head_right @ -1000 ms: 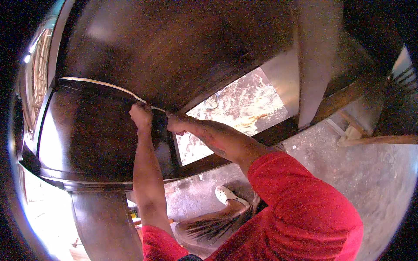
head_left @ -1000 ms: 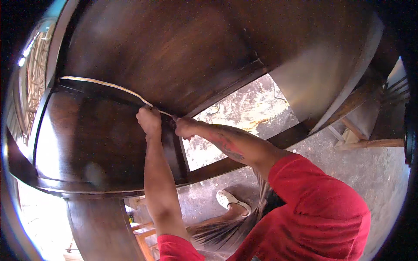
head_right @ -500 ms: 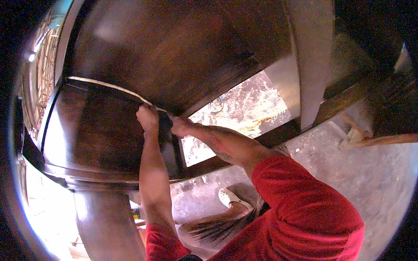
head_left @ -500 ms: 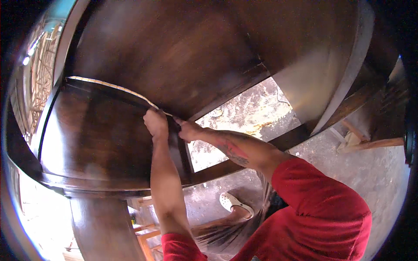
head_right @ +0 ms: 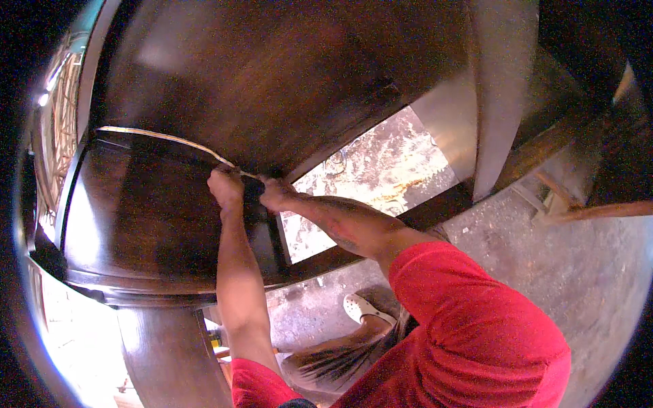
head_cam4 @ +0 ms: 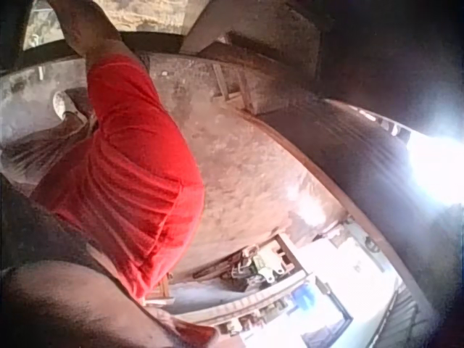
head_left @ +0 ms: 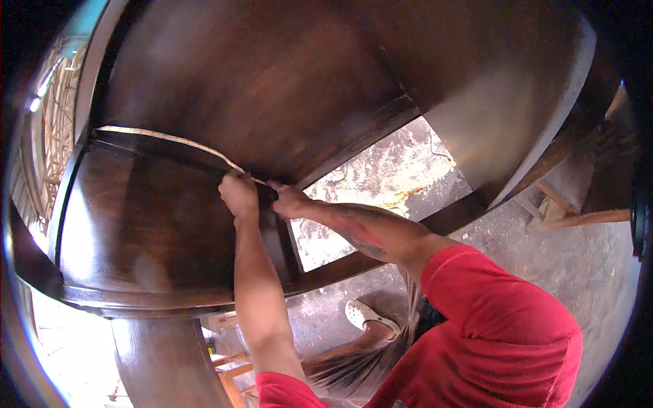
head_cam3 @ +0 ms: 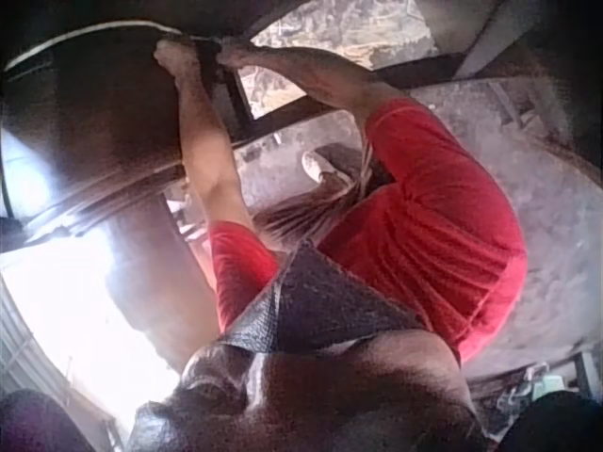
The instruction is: The person installs an LED light strip inside a wooden cabinet by peeling the adhesive backing, pressing the strip along the inner top edge, and connecting it to a power source.
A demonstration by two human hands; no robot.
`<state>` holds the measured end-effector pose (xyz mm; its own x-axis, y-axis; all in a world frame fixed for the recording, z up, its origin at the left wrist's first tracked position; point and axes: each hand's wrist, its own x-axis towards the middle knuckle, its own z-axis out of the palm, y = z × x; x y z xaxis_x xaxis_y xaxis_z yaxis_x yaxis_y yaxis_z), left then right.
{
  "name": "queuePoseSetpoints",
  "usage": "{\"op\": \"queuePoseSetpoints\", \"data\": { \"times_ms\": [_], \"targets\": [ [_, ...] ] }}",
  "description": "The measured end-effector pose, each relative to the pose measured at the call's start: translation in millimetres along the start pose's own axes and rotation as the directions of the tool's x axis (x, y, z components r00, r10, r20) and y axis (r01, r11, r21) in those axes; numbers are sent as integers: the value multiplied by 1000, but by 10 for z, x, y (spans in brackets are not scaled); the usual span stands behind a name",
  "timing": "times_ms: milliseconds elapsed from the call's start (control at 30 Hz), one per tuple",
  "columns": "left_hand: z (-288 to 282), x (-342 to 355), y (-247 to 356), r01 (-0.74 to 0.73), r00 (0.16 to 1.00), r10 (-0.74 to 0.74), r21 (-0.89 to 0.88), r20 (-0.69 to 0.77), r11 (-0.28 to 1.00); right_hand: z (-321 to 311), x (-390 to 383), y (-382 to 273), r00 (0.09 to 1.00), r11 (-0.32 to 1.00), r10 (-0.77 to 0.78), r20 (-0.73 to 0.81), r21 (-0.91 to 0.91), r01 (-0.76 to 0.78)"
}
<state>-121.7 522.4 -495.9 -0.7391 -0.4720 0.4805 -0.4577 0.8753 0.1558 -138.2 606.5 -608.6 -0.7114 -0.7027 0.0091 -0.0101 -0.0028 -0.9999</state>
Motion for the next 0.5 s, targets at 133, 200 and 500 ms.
{"op": "queuePoseSetpoints", "data": {
  "times_ms": [133,200,500],
  "targets": [
    [11,13,-60,-20,1000,20,20,-7,1000,119,24,25,996,999,-22,-84,-39,19],
    [46,55,-64,-12,1000,13,-46,27,999,149,52,51,996,999,-12,-90,-43,8],
    [-29,-20,127,-35,999,34,-66,-16,997,-98,-3,-114,1000,964,-25,-4,-267,23]
  ]
}}
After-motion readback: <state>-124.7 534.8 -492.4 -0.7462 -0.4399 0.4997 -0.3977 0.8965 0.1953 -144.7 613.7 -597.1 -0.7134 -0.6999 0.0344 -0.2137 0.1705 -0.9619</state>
